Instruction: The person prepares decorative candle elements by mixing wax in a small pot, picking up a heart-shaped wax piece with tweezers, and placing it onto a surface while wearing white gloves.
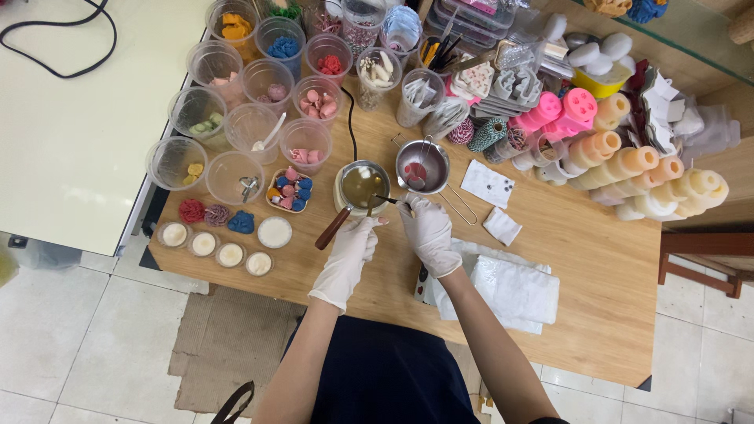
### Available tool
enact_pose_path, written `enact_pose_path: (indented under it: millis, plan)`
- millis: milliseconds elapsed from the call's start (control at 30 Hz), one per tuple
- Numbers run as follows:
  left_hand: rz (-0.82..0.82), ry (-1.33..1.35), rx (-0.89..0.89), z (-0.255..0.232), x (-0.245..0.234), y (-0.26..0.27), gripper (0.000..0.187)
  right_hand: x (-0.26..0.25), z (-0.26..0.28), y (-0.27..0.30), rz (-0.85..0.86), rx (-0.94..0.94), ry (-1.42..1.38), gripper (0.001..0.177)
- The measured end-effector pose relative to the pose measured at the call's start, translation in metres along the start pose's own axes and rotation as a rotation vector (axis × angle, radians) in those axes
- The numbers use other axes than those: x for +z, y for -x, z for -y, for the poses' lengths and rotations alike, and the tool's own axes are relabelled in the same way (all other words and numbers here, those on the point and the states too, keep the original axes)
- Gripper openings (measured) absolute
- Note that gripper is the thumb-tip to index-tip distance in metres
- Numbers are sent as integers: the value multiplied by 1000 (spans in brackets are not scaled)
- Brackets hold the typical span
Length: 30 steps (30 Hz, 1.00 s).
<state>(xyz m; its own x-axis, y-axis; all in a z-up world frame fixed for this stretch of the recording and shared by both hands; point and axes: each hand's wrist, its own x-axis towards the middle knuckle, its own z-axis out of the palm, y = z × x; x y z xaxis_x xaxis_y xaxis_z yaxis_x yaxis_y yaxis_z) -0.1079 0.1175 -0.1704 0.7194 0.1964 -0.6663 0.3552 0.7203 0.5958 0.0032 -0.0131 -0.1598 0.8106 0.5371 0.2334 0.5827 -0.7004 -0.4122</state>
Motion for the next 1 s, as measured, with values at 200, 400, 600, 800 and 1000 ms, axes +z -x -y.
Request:
enact_pose_path:
  millis: [200, 400, 600, 800, 1000]
  plan:
    - [-14, 3, -8, -6, 1, 5, 24, -10, 5, -7, -63, -45, -23, 8]
    - [-32, -6, -6, -3, 2, 0, 25, -14, 15, 3, 32, -158, -18, 9]
    - [-18, -3, 5, 0, -1, 1, 28, 2, 6, 2, 16, -114, 57, 10]
    - [-28, -26, -17, -4, 2, 5, 26, -1, 4, -4, -42, -90, 10, 6]
    - [-32, 13, -24, -4, -3, 1, 27, -15, 12, 4, 4, -156, 86, 7]
